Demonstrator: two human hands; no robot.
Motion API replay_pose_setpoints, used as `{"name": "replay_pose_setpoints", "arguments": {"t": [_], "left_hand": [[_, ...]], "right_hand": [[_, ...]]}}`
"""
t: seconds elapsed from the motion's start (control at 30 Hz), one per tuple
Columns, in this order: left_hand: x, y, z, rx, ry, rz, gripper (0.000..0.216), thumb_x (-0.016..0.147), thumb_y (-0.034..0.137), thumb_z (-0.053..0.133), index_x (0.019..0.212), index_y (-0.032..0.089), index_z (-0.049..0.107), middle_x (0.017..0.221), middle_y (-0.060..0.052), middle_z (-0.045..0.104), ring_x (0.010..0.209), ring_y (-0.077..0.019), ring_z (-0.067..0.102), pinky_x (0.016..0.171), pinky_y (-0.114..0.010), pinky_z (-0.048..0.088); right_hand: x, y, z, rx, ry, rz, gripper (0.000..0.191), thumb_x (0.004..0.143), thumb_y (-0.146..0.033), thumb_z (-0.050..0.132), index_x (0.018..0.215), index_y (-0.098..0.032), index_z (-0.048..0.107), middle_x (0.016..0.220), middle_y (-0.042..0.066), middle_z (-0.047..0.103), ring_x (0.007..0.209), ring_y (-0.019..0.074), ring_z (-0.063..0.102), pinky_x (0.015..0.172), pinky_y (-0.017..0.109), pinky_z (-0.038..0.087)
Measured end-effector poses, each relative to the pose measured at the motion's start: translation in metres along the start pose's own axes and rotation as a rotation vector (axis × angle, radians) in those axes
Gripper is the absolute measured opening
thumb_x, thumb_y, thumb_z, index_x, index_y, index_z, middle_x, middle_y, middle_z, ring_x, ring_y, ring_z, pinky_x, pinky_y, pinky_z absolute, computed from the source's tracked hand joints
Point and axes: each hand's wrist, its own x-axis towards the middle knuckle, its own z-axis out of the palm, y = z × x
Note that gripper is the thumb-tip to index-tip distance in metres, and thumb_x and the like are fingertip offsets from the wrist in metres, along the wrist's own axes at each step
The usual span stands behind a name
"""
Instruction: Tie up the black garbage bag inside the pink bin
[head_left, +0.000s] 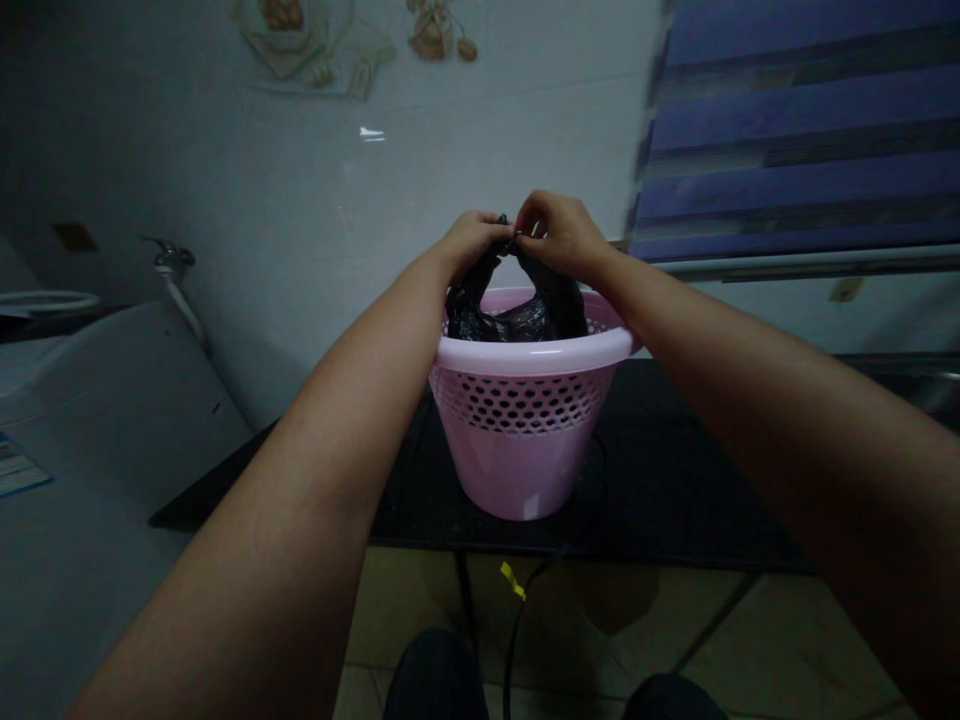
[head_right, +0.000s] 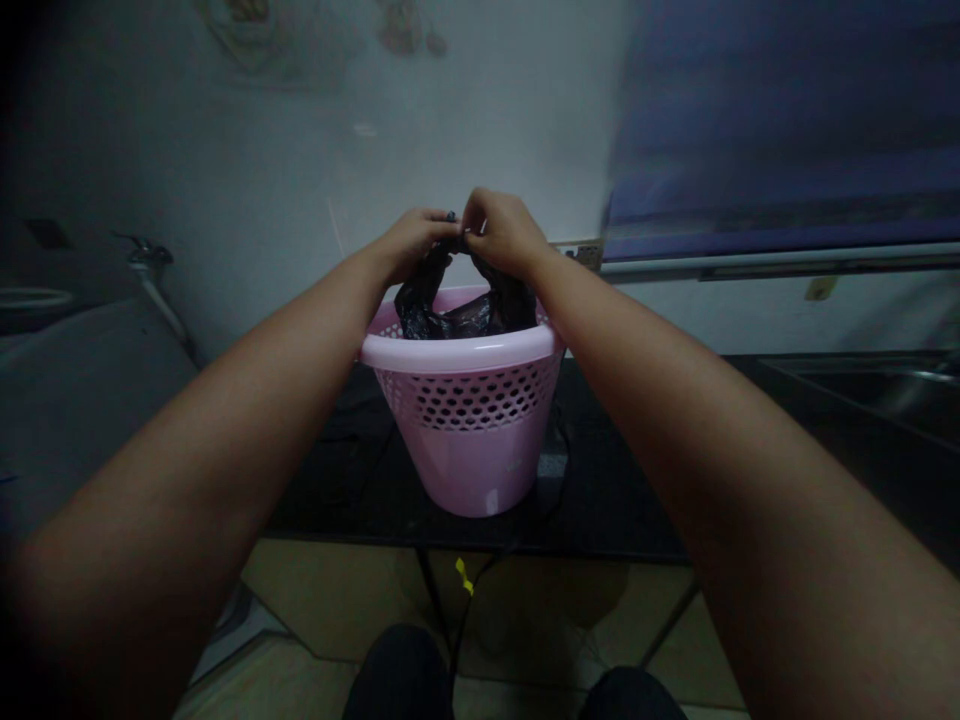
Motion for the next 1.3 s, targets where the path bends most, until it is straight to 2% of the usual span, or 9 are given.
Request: {"name": "replay_pose_setpoints", "arguments": {"t": [0.2,0.4,0.5,0.87,1.07,1.3], "left_hand": [[0.000,0.000,-0.001,-0.013,-0.003,-0.003,0.009,0.065,0.015,0.054,0.074,0.015,0.056,0.065,-0.001,0.055,0.069,-0.0122,0.056,0.067,-0.025,0.045],[-0.001,0.000,-0.001,-0.026,-0.023,-0.003,0.010,0.064,0.013,0.055,0.074,0.014,0.054,0.067,-0.001,0.055,0.072,-0.0126,0.057,0.070,-0.027,0.044],[-0.001,0.001,-0.002,-0.011,-0.025,-0.001,0.009,0.065,0.013,0.055,0.074,0.013,0.055,0.067,-0.001,0.056,0.074,-0.0133,0.058,0.072,-0.027,0.045],[-0.002,0.000,0.000,-0.025,-0.025,0.010,0.002,0.066,0.012,0.056,0.067,0.012,0.055,0.061,-0.002,0.057,0.072,-0.0134,0.060,0.076,-0.029,0.047],[0.001,-0.002,0.001,-0.021,-0.026,-0.017,0.007,0.064,0.014,0.057,0.070,0.013,0.053,0.064,-0.002,0.057,0.070,-0.0127,0.059,0.076,-0.030,0.045],[0.001,-0.002,0.000,-0.009,-0.032,-0.048,0.009,0.065,0.015,0.058,0.072,0.013,0.053,0.065,-0.003,0.056,0.072,-0.0136,0.058,0.075,-0.030,0.046]], "right_hand": [[0.001,0.004,0.004,0.011,0.054,0.022,0.028,0.070,-0.026,0.060,0.096,-0.020,0.056,0.103,0.009,0.061,0.094,0.0246,0.055,0.078,0.037,0.045],[-0.002,0.003,0.006,0.123,-0.023,0.032,0.033,0.072,-0.023,0.058,0.104,-0.016,0.055,0.094,0.008,0.064,0.086,0.0220,0.058,0.077,0.036,0.044],[-0.002,0.002,0.005,0.128,-0.050,0.063,0.032,0.073,-0.024,0.058,0.103,-0.016,0.055,0.088,0.008,0.065,0.080,0.0217,0.059,0.075,0.036,0.045],[0.000,0.006,0.005,0.048,0.002,0.076,0.025,0.070,-0.022,0.059,0.094,-0.015,0.059,0.087,0.009,0.065,0.082,0.0240,0.059,0.074,0.038,0.045],[0.004,0.013,0.008,0.017,0.036,0.057,0.023,0.069,-0.022,0.060,0.091,-0.018,0.060,0.089,0.008,0.065,0.085,0.0247,0.058,0.076,0.039,0.045],[0.003,0.008,0.006,-0.011,0.036,0.051,0.018,0.070,-0.021,0.059,0.087,-0.017,0.062,0.089,0.009,0.065,0.087,0.0255,0.059,0.078,0.039,0.044]]}}
